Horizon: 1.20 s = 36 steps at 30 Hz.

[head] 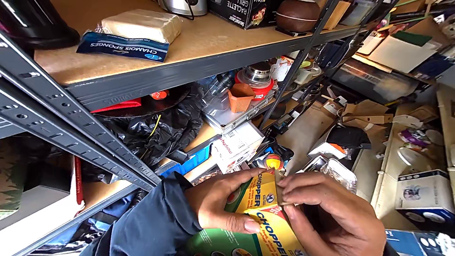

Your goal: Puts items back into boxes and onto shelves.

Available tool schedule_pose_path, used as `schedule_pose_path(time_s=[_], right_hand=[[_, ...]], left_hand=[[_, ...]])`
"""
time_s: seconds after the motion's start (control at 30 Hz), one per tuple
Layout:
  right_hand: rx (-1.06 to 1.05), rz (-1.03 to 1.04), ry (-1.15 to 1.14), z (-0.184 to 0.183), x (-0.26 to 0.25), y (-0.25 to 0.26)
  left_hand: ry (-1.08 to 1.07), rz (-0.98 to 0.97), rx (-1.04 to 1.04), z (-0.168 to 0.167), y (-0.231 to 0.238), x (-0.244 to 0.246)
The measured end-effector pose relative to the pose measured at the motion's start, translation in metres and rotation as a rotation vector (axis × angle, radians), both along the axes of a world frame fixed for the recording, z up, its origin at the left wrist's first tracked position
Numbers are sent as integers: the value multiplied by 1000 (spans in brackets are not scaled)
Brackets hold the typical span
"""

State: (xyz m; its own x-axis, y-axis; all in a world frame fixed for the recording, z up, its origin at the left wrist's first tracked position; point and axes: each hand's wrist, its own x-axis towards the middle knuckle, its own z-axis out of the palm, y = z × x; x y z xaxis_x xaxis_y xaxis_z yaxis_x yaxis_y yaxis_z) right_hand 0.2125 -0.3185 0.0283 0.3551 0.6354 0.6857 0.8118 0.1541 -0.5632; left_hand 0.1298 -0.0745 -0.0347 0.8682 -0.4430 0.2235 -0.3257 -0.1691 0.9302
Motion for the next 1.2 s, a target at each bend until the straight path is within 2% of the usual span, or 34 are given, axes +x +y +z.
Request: schedule_pose_path(time_s=[0.1,0.27,0.33,0.5,0.73,0.83,0.97,1.07,1.13,1.2], right_hand=[[-49,85,14,6,6,-6],[22,-26,-42,6,0,-5],[-19,-50,-102,7,1,-8],[-166,58,-204,18,4,-16],[-149,46,26,20,-1,-12],[-155,60,17,21,-2,-10],[-188,145,33,1,-4,-10],[-275,206,13,-26,-11,-3],[-313,242,18,-27,-7,0],[-255,240,25,-29,-3,4]], left_hand=[[15,-14,-10,3,-1,0],[1,9,-5,2,-4,-1],[7,17,-1,2,-3,-1],[7,13,-8,-2,-5,-3],[3,6,46,-1,-6,-5],[-15,-16,76,0,-5,-6],[12,-61,-61,-3,0,-8],[-1,-28,5,-4,2,-9],[6,-40,22,-5,2,-7],[16,-38,16,-4,0,-7]])
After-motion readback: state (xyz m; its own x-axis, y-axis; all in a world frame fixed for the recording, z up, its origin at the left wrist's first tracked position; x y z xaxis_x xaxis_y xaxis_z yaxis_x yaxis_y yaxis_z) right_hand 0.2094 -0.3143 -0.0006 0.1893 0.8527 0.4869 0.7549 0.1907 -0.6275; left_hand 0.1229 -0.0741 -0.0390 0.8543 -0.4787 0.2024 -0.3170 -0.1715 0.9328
